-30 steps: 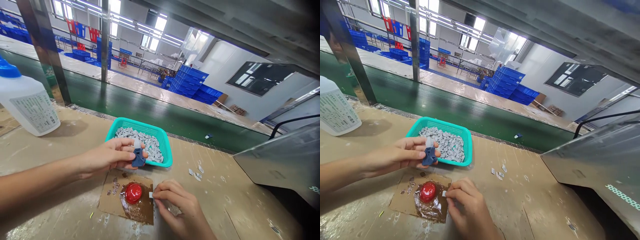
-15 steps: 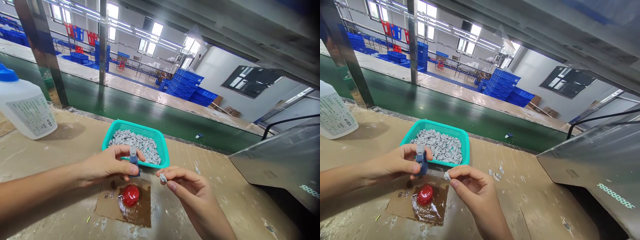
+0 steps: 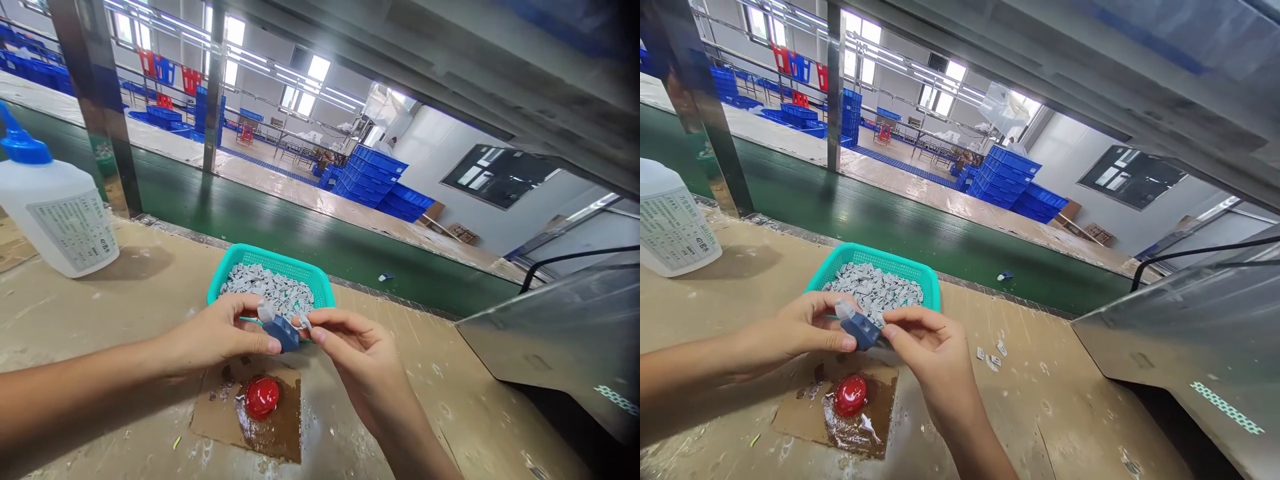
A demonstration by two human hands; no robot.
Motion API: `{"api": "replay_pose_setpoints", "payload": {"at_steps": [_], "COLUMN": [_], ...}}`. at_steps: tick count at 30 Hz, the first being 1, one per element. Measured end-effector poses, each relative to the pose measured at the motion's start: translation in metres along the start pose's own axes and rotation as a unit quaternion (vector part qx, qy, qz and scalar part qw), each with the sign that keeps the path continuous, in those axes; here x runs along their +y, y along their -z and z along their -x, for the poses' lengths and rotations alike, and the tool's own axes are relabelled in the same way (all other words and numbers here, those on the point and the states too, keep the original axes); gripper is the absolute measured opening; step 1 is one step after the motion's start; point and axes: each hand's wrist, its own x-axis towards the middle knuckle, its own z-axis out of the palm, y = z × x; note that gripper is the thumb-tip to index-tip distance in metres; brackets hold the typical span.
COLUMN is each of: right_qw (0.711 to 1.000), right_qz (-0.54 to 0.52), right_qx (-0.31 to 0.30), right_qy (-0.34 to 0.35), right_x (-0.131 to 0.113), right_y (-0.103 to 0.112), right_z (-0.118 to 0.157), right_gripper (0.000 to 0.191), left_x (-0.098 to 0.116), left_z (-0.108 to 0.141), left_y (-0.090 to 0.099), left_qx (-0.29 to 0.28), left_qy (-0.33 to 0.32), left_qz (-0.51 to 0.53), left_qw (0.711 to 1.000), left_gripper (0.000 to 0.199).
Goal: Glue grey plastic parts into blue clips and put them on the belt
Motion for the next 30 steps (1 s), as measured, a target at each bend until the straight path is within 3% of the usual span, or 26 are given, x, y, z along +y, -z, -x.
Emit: {"api": "replay_pose_setpoints", "payload": {"at_steps": [4, 11, 17, 24, 26, 30], "right_qw": [0.996, 0.962, 0.955, 0.944, 0.922, 0.842], "right_qz": [0.073, 0.203, 0.203, 0.195, 0.246, 0.366], "right_qx": [-0.016, -0.028, -0.010, -0.042, -0.048, -0.036], "right_qy": [0.055, 0.179, 0.218, 0.263, 0.296, 0.395], "right_x": [-0.005, -0.004, 0.000, 0.005, 0.011, 0.020], "right_y": [-0.004, -0.008, -0.009, -0.013, -0.015, -0.023], "right_z": [0.001, 0.008, 0.009, 0.018, 0.019, 0.016], "right_gripper": [0.006, 0.016, 0.019, 0.032, 0.042, 0.062], "left_x": [-0.001, -0.004, 0.001, 0.007, 0.012, 0.022], "left_z": [0.000, 0.000, 0.003, 0.006, 0.006, 0.008], "left_y": [0.001, -0.001, -0.006, -0.009, -0.011, -0.015], "left_qx": [0.000, 0.016, 0.038, 0.063, 0.045, 0.032], "left_qy": [-0.008, -0.003, -0.053, -0.107, -0.118, -0.086], "left_qz": [-0.016, -0.006, 0.004, 0.028, 0.084, 0.210], "left_qw": [1.000, 1.000, 0.998, 0.992, 0.988, 0.973], "left_gripper": [0.023, 0.028, 0.022, 0.013, 0.012, 0.037]}}
